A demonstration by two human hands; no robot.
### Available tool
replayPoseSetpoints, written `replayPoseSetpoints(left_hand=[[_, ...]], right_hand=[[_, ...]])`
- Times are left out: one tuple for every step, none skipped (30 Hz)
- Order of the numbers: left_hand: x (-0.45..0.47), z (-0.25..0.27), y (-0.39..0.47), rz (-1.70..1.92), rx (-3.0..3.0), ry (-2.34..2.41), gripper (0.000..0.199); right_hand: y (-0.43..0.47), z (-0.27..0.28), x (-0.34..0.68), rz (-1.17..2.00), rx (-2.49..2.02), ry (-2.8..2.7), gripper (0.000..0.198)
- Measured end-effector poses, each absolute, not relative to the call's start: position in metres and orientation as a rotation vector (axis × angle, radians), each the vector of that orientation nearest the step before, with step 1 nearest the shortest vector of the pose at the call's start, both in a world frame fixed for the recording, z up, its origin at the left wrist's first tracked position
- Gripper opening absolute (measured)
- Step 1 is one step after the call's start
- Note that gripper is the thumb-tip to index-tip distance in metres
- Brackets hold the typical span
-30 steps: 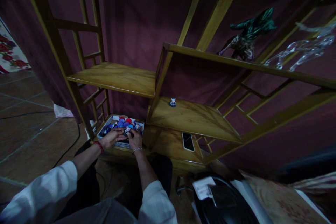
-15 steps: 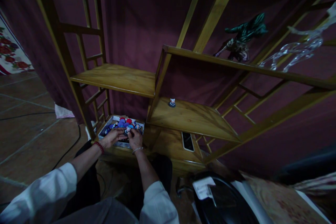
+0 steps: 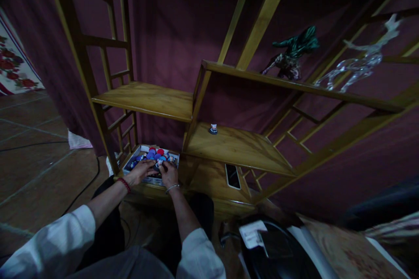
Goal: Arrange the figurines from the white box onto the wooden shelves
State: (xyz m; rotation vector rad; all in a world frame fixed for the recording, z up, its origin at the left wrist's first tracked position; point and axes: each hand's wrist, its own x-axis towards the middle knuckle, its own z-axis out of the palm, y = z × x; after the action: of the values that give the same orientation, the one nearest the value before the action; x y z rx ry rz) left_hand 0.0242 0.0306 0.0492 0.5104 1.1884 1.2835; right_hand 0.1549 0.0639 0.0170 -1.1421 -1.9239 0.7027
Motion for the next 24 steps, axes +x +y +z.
replayPoseSetpoints(left_hand=[[0.025, 0.049, 0.030, 1.283, 0.509, 1.202, 0.004], [0.025, 0.049, 0.030, 1.281, 0.512, 1.208, 0.004], [0.025, 0.049, 0.030, 1.279, 0.517, 1.210, 0.005], [0.025, 0.049, 0.030, 1.277, 0.522, 1.211, 0.005], [0.025, 0.048, 0.030, 1.274, 0.528, 1.210, 0.005], [0.025, 0.048, 0.030, 1.270, 0.534, 1.208, 0.005], [0.025, 0.047, 0.030, 1.265, 0.540, 1.207, 0.005], [0.025, 0.047, 0.030, 1.262, 0.543, 1.207, 0.005], [0.025, 0.048, 0.030, 1.261, 0.544, 1.207, 0.006], [0.025, 0.049, 0.029, 1.259, 0.545, 1.207, 0.006], [0.025, 0.050, 0.028, 1.259, 0.546, 1.208, 0.007], [0.026, 0.051, 0.028, 1.259, 0.548, 1.208, 0.009], [0.026, 0.053, 0.026, 1.259, 0.549, 1.208, 0.010], [0.027, 0.054, 0.025, 1.257, 0.550, 1.208, 0.011], [0.028, 0.056, 0.024, 1.254, 0.550, 1.207, 0.011], [0.028, 0.058, 0.023, 1.248, 0.550, 1.203, 0.011], [0.029, 0.059, 0.022, 1.242, 0.550, 1.200, 0.010], [0.030, 0.061, 0.021, 1.236, 0.551, 1.196, 0.010], [0.030, 0.062, 0.020, 1.229, 0.555, 1.192, 0.009], [0.031, 0.064, 0.020, 1.225, 0.560, 1.188, 0.010], [0.032, 0.065, 0.019, 1.224, 0.565, 1.188, 0.010], [0.032, 0.066, 0.018, 1.224, 0.570, 1.189, 0.011], [0.032, 0.067, 0.017, 1.223, 0.576, 1.191, 0.011], [0.033, 0.068, 0.017, 1.221, 0.583, 1.193, 0.012]], right_hand=[[0.063, 0.017, 0.155, 0.706, -1.140, -1.925, 0.013], [0.063, 0.017, 0.156, 0.711, -1.138, -1.923, 0.014], [0.062, 0.017, 0.156, 0.716, -1.134, -1.921, 0.014], [0.062, 0.017, 0.156, 0.719, -1.128, -1.917, 0.014], [0.062, 0.017, 0.156, 0.720, -1.121, -1.912, 0.014], [0.061, 0.017, 0.157, 0.720, -1.115, -1.906, 0.015], [0.061, 0.018, 0.157, 0.721, -1.109, -1.900, 0.015], [0.060, 0.018, 0.157, 0.722, -1.104, -1.897, 0.015], [0.060, 0.019, 0.158, 0.723, -1.100, -1.893, 0.015], [0.059, 0.020, 0.158, 0.723, -1.097, -1.890, 0.015], [0.058, 0.022, 0.158, 0.722, -1.095, -1.888, 0.016], [0.057, 0.023, 0.159, 0.720, -1.094, -1.886, 0.016], [0.056, 0.025, 0.160, 0.719, -1.094, -1.884, 0.016], [0.055, 0.026, 0.160, 0.719, -1.093, -1.884, 0.016], [0.054, 0.027, 0.161, 0.719, -1.093, -1.883, 0.016], [0.053, 0.028, 0.162, 0.718, -1.094, -1.882, 0.016], [0.052, 0.029, 0.163, 0.715, -1.100, -1.878, 0.016], [0.051, 0.030, 0.163, 0.709, -1.108, -1.873, 0.016], [0.050, 0.031, 0.164, 0.702, -1.117, -1.867, 0.016], [0.049, 0.032, 0.164, 0.698, -1.125, -1.862, 0.016], [0.048, 0.033, 0.165, 0.700, -1.130, -1.859, 0.017], [0.047, 0.034, 0.165, 0.706, -1.131, -1.859, 0.017], [0.046, 0.035, 0.166, 0.717, -1.131, -1.858, 0.018], [0.045, 0.036, 0.166, 0.731, -1.132, -1.856, 0.019]])
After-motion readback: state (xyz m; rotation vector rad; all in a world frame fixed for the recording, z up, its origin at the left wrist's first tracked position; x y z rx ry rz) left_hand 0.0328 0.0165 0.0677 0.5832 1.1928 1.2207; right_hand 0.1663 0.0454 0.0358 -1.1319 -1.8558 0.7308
